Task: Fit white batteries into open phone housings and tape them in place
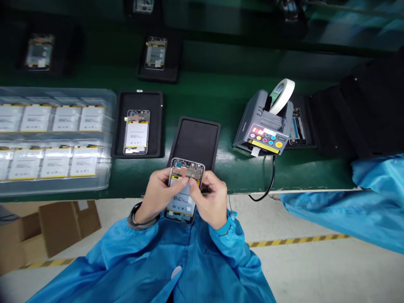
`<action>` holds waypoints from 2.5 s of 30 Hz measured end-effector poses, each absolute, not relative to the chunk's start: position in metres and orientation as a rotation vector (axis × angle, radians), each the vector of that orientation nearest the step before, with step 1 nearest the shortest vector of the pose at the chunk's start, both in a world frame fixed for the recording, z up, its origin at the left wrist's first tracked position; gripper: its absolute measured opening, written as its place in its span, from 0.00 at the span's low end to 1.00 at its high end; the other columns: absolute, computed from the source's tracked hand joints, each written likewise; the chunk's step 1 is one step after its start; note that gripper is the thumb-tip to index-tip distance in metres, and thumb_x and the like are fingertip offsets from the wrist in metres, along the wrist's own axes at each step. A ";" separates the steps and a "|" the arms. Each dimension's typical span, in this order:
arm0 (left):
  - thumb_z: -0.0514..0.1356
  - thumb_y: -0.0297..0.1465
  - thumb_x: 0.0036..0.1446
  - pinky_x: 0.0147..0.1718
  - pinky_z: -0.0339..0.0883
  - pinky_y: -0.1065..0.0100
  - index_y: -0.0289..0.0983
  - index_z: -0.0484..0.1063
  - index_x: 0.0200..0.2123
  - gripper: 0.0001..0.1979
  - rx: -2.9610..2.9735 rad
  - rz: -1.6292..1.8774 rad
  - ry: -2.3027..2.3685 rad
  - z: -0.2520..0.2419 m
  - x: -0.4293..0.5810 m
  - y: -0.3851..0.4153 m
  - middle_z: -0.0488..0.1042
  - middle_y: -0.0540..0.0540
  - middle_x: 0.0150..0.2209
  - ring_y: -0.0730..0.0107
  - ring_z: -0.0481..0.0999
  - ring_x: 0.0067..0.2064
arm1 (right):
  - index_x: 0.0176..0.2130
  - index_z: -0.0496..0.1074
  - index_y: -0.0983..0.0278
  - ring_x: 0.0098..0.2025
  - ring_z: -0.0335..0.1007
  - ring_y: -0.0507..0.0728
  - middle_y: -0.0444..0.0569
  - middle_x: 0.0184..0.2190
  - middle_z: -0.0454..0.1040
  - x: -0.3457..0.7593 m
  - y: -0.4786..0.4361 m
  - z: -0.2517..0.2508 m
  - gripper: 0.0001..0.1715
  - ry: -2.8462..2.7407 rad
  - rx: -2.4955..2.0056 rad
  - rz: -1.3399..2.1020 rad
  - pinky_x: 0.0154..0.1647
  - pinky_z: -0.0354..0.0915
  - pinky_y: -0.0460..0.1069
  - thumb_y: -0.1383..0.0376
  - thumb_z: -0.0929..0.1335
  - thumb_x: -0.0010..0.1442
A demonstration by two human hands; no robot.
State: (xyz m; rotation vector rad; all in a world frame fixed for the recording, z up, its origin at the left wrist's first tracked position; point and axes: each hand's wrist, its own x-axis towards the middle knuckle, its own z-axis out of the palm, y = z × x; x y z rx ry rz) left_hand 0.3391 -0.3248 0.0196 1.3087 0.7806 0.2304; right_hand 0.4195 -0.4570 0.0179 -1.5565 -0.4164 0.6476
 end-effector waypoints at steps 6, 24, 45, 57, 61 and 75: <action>0.75 0.43 0.44 0.24 0.67 0.72 0.33 0.81 0.32 0.19 1.116 0.152 0.826 0.006 0.342 -0.326 0.80 0.46 0.29 0.70 0.74 0.25 | 0.32 0.73 0.63 0.27 0.69 0.52 0.43 0.27 0.76 0.421 -0.441 0.010 0.11 -0.341 -1.536 0.601 0.29 0.65 0.46 0.59 0.74 0.61; 0.76 0.37 0.47 0.23 0.77 0.67 0.33 0.77 0.40 0.20 0.927 0.107 0.918 -0.013 0.376 -0.305 0.83 0.43 0.30 0.61 0.83 0.26 | 0.22 0.74 0.65 0.11 0.56 0.47 0.41 0.12 0.66 0.550 -0.506 -0.003 0.20 0.156 -1.612 0.192 0.11 0.49 0.44 0.53 0.78 0.45; 0.76 0.36 0.50 0.39 0.82 0.63 0.32 0.79 0.50 0.25 0.793 0.136 0.728 -0.019 0.362 -0.306 0.85 0.39 0.42 0.54 0.86 0.42 | 0.20 0.68 0.63 0.11 0.53 0.48 0.37 0.10 0.60 0.550 -0.490 0.003 0.14 0.145 -1.638 0.096 0.12 0.51 0.44 0.61 0.75 0.45; 0.73 0.45 0.55 0.46 0.79 0.59 0.32 0.78 0.52 0.28 1.104 0.431 0.500 -0.001 0.370 -0.293 0.83 0.39 0.49 0.50 0.82 0.51 | 0.33 0.78 0.67 0.17 0.51 0.47 0.37 0.14 0.62 0.420 -0.462 0.029 0.16 -0.223 -1.622 0.538 0.20 0.51 0.44 0.55 0.75 0.57; 0.72 0.43 0.57 0.46 0.79 0.60 0.33 0.77 0.53 0.26 1.101 0.440 0.477 0.002 0.369 -0.297 0.83 0.39 0.49 0.53 0.83 0.50 | 0.32 0.77 0.67 0.20 0.48 0.47 0.36 0.16 0.56 0.403 -0.444 0.026 0.15 -0.231 -1.617 0.443 0.22 0.51 0.45 0.56 0.75 0.57; 0.72 0.44 0.57 0.40 0.80 0.62 0.33 0.76 0.52 0.26 1.049 0.484 0.471 0.006 0.365 -0.299 0.83 0.40 0.47 0.55 0.84 0.45 | 0.31 0.77 0.66 0.20 0.51 0.48 0.37 0.16 0.58 0.401 -0.439 0.024 0.17 -0.292 -1.700 0.303 0.23 0.54 0.46 0.54 0.74 0.59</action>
